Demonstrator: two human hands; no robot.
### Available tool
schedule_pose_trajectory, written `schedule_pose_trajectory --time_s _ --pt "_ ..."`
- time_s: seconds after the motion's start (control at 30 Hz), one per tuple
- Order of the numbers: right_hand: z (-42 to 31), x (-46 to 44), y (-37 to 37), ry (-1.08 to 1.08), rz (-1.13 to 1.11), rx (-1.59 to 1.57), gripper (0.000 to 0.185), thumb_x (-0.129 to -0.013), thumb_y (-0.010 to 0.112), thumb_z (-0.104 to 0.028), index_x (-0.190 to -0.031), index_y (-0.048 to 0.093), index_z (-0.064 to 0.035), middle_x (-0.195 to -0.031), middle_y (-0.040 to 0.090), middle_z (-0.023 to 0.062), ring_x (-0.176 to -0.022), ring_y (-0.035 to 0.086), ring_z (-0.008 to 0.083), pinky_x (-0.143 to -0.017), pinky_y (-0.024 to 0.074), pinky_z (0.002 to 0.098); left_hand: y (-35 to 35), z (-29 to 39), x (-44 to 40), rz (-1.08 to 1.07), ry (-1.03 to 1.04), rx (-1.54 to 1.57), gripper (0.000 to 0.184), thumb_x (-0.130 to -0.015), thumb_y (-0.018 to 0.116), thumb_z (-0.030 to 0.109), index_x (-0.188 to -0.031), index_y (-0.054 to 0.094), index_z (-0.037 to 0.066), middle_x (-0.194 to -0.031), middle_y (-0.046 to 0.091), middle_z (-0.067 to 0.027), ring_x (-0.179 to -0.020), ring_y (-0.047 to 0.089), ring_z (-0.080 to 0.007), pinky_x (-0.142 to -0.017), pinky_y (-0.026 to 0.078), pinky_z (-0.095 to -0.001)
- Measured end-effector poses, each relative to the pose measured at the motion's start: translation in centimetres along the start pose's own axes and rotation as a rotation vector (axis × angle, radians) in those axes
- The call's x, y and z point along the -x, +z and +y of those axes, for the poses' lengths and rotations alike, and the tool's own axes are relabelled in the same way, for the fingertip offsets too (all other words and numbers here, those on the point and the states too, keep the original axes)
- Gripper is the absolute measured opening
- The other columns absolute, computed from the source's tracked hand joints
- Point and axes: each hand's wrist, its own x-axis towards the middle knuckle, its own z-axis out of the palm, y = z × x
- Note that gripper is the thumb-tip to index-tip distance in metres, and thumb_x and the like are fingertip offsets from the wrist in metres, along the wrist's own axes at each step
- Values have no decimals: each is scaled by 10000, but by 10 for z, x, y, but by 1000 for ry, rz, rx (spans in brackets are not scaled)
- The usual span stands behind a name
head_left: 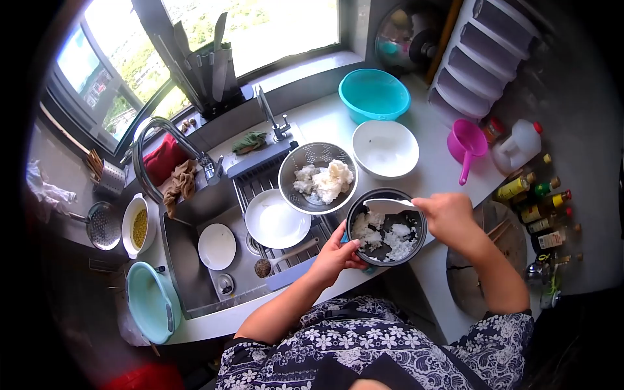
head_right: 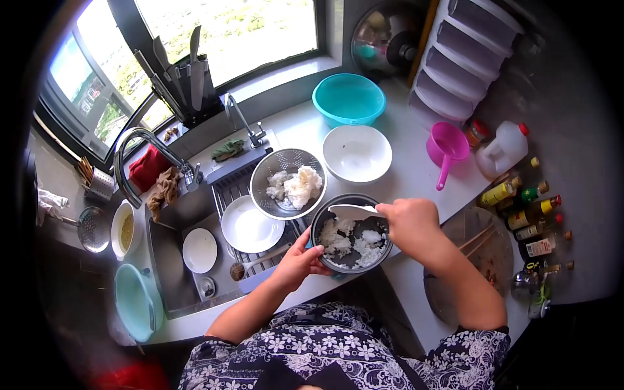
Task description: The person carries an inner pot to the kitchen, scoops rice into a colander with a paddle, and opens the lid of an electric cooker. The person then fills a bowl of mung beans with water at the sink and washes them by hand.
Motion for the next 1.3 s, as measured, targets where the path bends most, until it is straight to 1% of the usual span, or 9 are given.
schedule_pose_trajectory --time_s 0.07,0.17,0.47,0.67,0.73,0.87,0.93,1.13,1.3 --pt "-2 8 23 -78 29 264 75 -641 573 -93 -711 595 -106 -608 570 48 -569 581 221 -482 442 338 4 0 -1 13 -4 -36 674 -881 484 85 -1427 114 222 -859 604 -84 -633 621 -163 -588 555 -300" --pt "-4 6 58 -86 64 314 50 -642 572 -101 -688 588 -106 -606 567 34 -571 584 205 -478 436 326 6 0 -1 17 -12 -125 654 -868 440 37 -1424 135 199 -994 590 -109 -684 631 -191 -627 563 -341" --pt "-15 -5 45 -462 -185 126 135 -591 619 -120 -711 656 -173 -729 563 -4 -744 555 182 -639 415 313 16 5 -4 24 69 -248 636 -823 445 13 -1406 225 141 -959 591 -75 -654 611 -155 -546 550 -293" --pt "-7 15 21 -427 -291 175 168 -603 619 -126 -766 654 -147 -713 544 5 -739 551 185 -614 405 309 11 6 -4 71 90 -237 604 -831 442 18 -1394 250 124 -941 611 -84 -646 623 -159 -523 551 -286" --pt "-4 15 25 -286 -120 160 189 -602 622 -130 -789 653 -133 -707 540 10 -726 545 185 -596 397 300 12 9 -4 68 74 -227 601 -836 441 20 -1395 247 126 -926 613 -83 -636 624 -159 -526 550 -284" --pt "-17 14 52 -354 147 161 182 -661 579 -139 -820 652 -92 -686 527 22 -710 526 199 -588 385 298 12 9 -4 56 38 -216 609 -850 437 28 -1407 220 146 -872 608 -81 -604 605 -141 -537 542 -277" --pt "-21 24 56 -468 30 195 192 -697 555 -141 -850 662 -97 -712 535 23 -723 525 194 -601 382 300 9 9 -4 30 22 -246 608 -849 443 45 -1407 225 150 -888 606 -80 -602 603 -136 -545 543 -278" --pt "-2 24 28 -304 51 88 276 -658 583 -128 -915 673 -172 -721 526 18 -714 517 193 -591 372 308 9 8 -4 -3 23 -183 555 -896 440 166 -1408 227 161 -894 605 -65 -636 605 -129 -588 543 -287" --pt "-6 30 41 -389 -8 85 183 -705 560 -137 -845 673 -173 -733 539 22 -763 528 190 -631 392 298 3 4 -2 -9 54 -156 532 -923 399 211 -1417 202 182 -1070 580 -65 -756 624 -136 -628 547 -312"
